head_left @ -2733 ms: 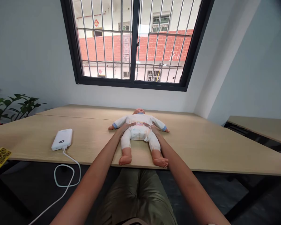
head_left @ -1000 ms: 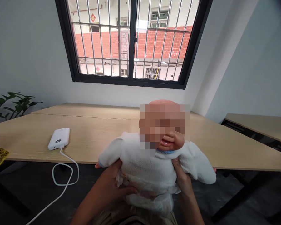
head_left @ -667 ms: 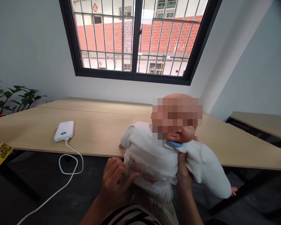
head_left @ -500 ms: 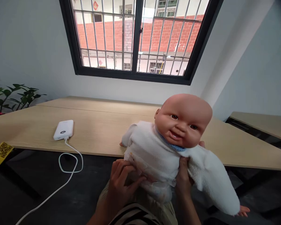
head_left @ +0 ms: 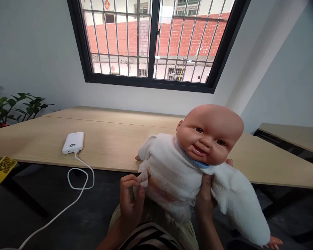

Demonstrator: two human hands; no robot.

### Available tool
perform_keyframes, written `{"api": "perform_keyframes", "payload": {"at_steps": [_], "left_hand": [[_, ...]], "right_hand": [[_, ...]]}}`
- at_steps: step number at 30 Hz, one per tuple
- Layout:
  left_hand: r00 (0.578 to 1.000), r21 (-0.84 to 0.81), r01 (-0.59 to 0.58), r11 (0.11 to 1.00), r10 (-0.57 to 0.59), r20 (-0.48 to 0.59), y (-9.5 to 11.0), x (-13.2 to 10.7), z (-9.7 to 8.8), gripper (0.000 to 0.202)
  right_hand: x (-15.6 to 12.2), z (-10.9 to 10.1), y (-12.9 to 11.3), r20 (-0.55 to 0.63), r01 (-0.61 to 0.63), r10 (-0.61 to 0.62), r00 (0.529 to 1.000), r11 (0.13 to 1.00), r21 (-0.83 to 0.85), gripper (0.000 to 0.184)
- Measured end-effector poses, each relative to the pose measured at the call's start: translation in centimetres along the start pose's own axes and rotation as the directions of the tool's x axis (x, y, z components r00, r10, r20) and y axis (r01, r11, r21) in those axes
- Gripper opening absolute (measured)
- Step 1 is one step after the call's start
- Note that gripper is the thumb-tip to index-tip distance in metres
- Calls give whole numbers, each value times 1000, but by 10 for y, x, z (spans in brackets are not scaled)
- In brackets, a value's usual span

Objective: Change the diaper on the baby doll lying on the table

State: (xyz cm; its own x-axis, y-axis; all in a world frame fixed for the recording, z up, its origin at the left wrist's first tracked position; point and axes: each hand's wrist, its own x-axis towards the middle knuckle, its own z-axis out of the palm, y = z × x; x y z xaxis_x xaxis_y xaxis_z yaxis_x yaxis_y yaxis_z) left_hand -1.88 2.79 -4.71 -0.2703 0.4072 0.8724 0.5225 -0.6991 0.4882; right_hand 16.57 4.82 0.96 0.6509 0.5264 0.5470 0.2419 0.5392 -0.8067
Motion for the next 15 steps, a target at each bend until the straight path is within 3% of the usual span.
{"api": "perform_keyframes", "payload": {"at_steps": [1, 3, 6, 10, 15], "left_hand": [[999, 11, 6, 1000, -5, -48, 1, -2, 0, 11], [994, 63, -90, 994, 94, -61, 8, -5, 0, 12], [961, 124, -269, 955, 257, 102, 23, -9, 4, 5], [942, 76, -260, 963, 236, 238, 36, -15, 12, 12], [936, 33, -268, 963, 252, 245, 41, -19, 19, 4]], "right_hand": [[0, 0, 0, -4, -1, 1, 1000, 1000, -5, 63], [-1, 0, 2, -8, 1, -1, 1000, 1000, -22, 62], [-2, 0, 2, 4, 4, -4, 1000, 999, -46, 60], [-3, -1, 0, 30, -5, 7, 1000, 998, -56, 58], [-5, 0, 1, 26, -12, 13, 1000, 999, -47, 60]]}}
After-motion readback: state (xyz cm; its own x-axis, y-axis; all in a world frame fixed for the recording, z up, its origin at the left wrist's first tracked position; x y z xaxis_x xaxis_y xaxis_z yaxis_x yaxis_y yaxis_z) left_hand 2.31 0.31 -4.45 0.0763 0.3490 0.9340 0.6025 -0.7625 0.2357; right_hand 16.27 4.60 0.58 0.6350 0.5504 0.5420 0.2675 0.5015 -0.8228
